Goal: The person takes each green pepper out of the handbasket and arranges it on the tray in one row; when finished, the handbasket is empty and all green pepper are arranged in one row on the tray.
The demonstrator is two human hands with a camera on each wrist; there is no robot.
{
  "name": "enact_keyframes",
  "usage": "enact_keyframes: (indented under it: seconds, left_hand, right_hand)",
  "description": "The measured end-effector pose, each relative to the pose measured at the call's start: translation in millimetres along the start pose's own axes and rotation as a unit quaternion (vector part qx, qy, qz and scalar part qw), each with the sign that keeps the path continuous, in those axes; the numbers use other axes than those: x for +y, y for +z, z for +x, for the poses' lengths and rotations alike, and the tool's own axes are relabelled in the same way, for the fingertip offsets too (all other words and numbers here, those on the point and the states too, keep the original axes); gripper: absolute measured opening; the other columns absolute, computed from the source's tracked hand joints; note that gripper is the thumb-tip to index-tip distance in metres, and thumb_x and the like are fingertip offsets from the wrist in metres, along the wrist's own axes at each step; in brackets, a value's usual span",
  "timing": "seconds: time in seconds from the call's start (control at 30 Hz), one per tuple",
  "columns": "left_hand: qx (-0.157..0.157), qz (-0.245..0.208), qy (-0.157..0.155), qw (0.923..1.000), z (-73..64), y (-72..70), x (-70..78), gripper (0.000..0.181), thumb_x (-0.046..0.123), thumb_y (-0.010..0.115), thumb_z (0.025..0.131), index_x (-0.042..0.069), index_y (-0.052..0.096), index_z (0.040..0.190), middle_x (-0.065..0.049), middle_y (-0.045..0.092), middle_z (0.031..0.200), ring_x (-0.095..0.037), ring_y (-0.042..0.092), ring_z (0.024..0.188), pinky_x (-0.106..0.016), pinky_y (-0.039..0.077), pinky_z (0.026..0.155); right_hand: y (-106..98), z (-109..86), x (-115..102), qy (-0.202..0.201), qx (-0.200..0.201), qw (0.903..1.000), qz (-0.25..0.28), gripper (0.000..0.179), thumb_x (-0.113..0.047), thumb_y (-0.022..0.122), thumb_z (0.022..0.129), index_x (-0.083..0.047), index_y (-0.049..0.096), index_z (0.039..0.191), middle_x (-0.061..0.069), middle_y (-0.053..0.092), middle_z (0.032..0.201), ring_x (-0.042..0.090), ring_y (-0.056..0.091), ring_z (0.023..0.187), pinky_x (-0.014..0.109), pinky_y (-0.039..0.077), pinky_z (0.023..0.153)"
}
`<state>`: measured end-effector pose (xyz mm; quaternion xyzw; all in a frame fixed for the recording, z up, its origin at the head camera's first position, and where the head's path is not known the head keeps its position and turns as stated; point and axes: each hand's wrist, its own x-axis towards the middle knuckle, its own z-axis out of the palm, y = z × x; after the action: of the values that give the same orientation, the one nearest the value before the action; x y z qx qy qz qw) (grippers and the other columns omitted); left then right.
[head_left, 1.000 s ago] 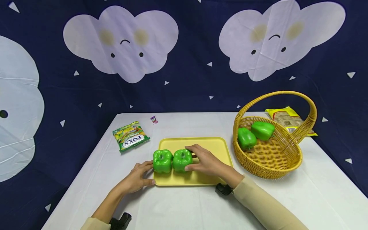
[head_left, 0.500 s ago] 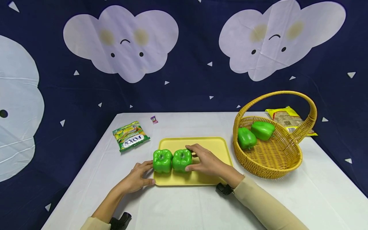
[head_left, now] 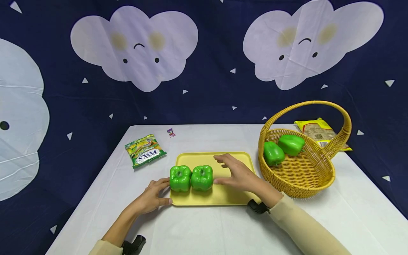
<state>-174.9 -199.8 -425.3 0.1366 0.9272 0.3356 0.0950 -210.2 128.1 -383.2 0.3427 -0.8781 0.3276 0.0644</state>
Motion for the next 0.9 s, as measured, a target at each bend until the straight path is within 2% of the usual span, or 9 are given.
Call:
enact_keyframes:
  seconds: [0.3,0.6,0.9]
  left_hand:
    - [0.000,-0.004,-0.004,1.0000,0.1,0.3,0.5,0.063,0.022,0.075,0.077,0.005,0.052,0.134,-0.009,0.043,0.146,-0.031,0.035,0.128,-0.062,0.026,0.106]
    - [-0.001,-0.005,0.002,1.0000,0.8,0.9,-0.9,0.063,0.021,0.075,0.078,0.006,0.051,0.134,-0.009,0.043,0.146,-0.031,0.035,0.128,-0.062,0.026,0.106]
    - [-0.001,-0.005,0.006,1.0000,0.5,0.6,-0.2,0.063,0.020,0.075,0.078,0.006,0.052,0.134,-0.009,0.043,0.146,-0.027,0.037,0.123,-0.060,0.029,0.105]
  right_hand:
    - [-29.0,-8.4,2.2,-0.020,0.043,0.9984,-0.032,0.069,-0.034,0.077,0.077,-0.006,0.048,0.133,0.009,0.056,0.127,0.026,0.061,0.108,0.038,0.051,0.091]
    - [-57.1,-18.9,10.4,-0.011,0.063,0.9956,-0.069,0.069,-0.037,0.077,0.075,-0.010,0.050,0.133,0.006,0.056,0.127,0.028,0.061,0.107,0.042,0.051,0.088]
    - [-80.3,-27.8,21.1,-0.014,0.091,0.9913,-0.094,0.065,-0.026,0.080,0.073,-0.006,0.053,0.129,0.009,0.058,0.124,0.029,0.063,0.102,0.044,0.052,0.084]
